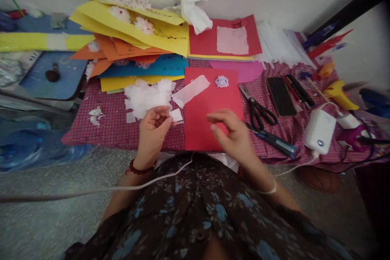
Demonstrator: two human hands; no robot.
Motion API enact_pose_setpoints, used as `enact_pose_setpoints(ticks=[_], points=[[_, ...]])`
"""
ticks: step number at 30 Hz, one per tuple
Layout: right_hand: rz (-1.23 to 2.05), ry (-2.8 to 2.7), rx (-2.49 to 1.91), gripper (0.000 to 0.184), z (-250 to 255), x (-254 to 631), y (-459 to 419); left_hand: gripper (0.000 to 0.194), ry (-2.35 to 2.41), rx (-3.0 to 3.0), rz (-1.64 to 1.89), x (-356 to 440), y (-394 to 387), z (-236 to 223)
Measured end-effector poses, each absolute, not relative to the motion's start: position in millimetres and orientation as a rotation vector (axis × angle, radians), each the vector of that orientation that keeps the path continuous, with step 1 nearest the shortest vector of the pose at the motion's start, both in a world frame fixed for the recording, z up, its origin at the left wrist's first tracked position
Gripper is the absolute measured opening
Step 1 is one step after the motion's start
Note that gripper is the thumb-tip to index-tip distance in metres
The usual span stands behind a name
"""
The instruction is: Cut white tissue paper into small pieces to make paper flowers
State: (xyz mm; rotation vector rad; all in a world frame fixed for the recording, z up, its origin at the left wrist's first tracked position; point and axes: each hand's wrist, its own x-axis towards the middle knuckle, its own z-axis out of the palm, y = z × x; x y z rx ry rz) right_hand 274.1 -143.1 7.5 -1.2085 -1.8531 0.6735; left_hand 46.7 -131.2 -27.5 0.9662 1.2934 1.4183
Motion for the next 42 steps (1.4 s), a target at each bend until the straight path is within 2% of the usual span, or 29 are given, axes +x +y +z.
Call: enact_pose_setpoints(ticks=[4, 11, 17, 25, 29, 32, 37, 42], points=[[0.91, -1.914, -1.013, 0.024, 0, 210, -131, 0.025, 1.359, 1.086, 1.392, 40, -141, -34], [1.41, -1.656, -1.043, 0.02, -26, 167, -115, 0.028, 1.417, 1.086, 1.386, 20, -151, -30], [1.3, -1.58, -1.132, 0.011, -34, 158, -103, 0.028, 1.402, 1.0, 1.47, -1, -149, -34], [1.176, -1.623, -1.202, 0.011, -37, 162, -91, 0.013, 1.637, 0.927, 1.647, -67, -131, -37], [1.077, -1.806, -1.136, 0.026, -39, 164, -96, 0.024, 1.743, 1.328, 1.504, -70, -122, -35], [0.989, -1.865, -1.15, 0.026, -38, 170, -100, 0.028, 1.945, 1.796, 1.312, -61, -117, -34], [1.025, -1.824, -1.155, 0.022, -37, 177, -106, 0.023, 1.956, 2.053, 1.06, -46, -109, -36], [1.026, -1.847, -1.169, 0.021, -38, 180, -109, 0.005, 1.904, 2.069, 1.034, -42, -95, -36]])
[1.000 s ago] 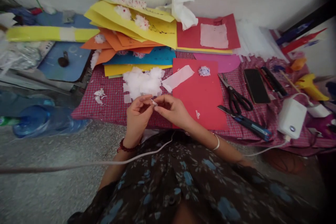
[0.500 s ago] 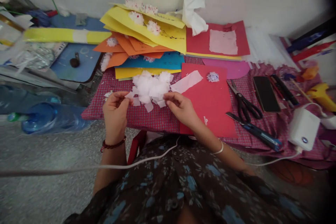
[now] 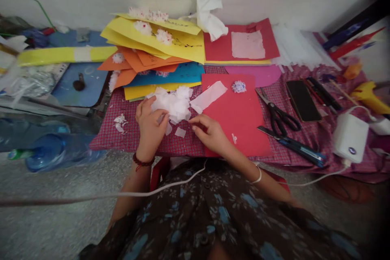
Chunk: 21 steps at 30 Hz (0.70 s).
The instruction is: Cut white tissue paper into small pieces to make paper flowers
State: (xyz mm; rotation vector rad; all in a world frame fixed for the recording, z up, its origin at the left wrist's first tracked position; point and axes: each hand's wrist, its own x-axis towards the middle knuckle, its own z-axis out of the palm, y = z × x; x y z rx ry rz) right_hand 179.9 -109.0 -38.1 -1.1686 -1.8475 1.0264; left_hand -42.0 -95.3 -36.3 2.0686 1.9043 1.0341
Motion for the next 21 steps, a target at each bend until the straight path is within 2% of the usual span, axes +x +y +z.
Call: enact_pose_setpoints(ticks=[8, 14, 21], points=[[1.07, -1.826, -1.179, 0.019, -38, 184, -110, 0.004, 1.942, 1.901, 1.234, -54, -97, -28], [1.077, -1.808, -1.179, 0.018, -41, 183, -109, 0.036, 2.011, 2.123, 1.127, -43, -101, -13], [1.065, -1.798, -1.116, 0.02, -43, 184, -108, 0.013, 1.756, 2.292, 0.774, -9, -82, -9]])
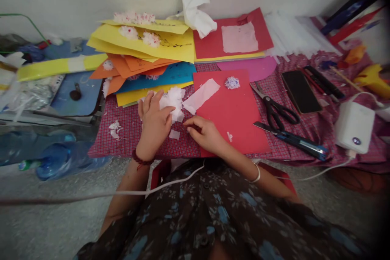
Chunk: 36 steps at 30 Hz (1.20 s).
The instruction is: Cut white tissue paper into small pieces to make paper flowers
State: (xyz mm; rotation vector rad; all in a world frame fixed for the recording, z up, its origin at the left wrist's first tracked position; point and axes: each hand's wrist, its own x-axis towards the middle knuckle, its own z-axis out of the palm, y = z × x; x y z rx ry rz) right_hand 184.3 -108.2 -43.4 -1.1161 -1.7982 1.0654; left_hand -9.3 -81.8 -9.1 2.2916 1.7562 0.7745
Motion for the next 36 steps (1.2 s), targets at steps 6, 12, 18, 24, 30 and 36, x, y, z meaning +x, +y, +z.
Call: enact_pose_setpoints(ticks=[6, 12, 18, 24, 30, 36], points=[[1.081, -1.738, -1.132, 0.018, -43, 185, -107, 0.006, 1.728, 2.211, 1.01, -17, -66, -15], [0.978, -1.581, -1.065, 0.015, -35, 179, -107, 0.004, 1.637, 1.875, 1.213, -13, -93, 1], [0.856, -1.672, -0.846, 0.016, -23, 167, -104, 0.011, 1.47, 1.347, 1.117, -6, -115, 6], [0.992, -1.727, -0.863, 0.011, -26, 157, -102, 0.013, 1.25, 1.104, 1.206, -7, -118, -4], [1.173, -1.555, -0.966, 0.012, -26, 154, -103, 0.012, 1.235, 1.028, 1.243, -11, -118, -12], [1.399, -1.362, -0.982, 0.013, -30, 152, -99, 0.014, 1.234, 1.061, 1.245, -13, -117, -15]])
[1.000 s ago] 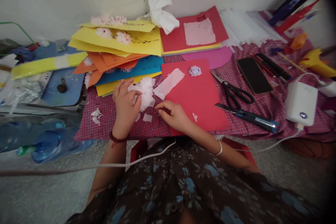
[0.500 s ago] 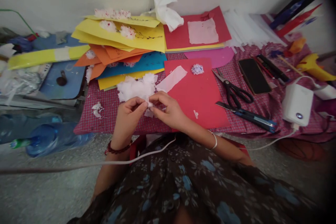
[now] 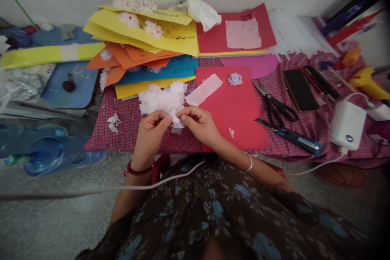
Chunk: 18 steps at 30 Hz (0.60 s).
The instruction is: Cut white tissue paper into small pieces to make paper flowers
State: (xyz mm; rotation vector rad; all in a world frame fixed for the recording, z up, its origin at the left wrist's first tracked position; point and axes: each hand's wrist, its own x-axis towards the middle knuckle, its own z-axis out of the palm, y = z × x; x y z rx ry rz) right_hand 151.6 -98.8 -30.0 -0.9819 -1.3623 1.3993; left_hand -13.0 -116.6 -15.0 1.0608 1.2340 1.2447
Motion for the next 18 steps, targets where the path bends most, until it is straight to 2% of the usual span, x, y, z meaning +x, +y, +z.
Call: enact_pose_setpoints(ticks=[6, 13, 18], points=[[1.681, -1.098, -0.87, 0.019, -34, 148, -96, 0.015, 1.236, 1.052, 1.27, -10, -115, -14], [1.787, -1.046, -0.809, 0.029, -40, 146, -94, 0.021, 1.171, 1.047, 1.3, -10, -114, -26], [1.743, -1.057, -0.823, 0.031, -42, 145, -92, 0.031, 1.507, 1.516, 1.412, -12, -121, -24]])
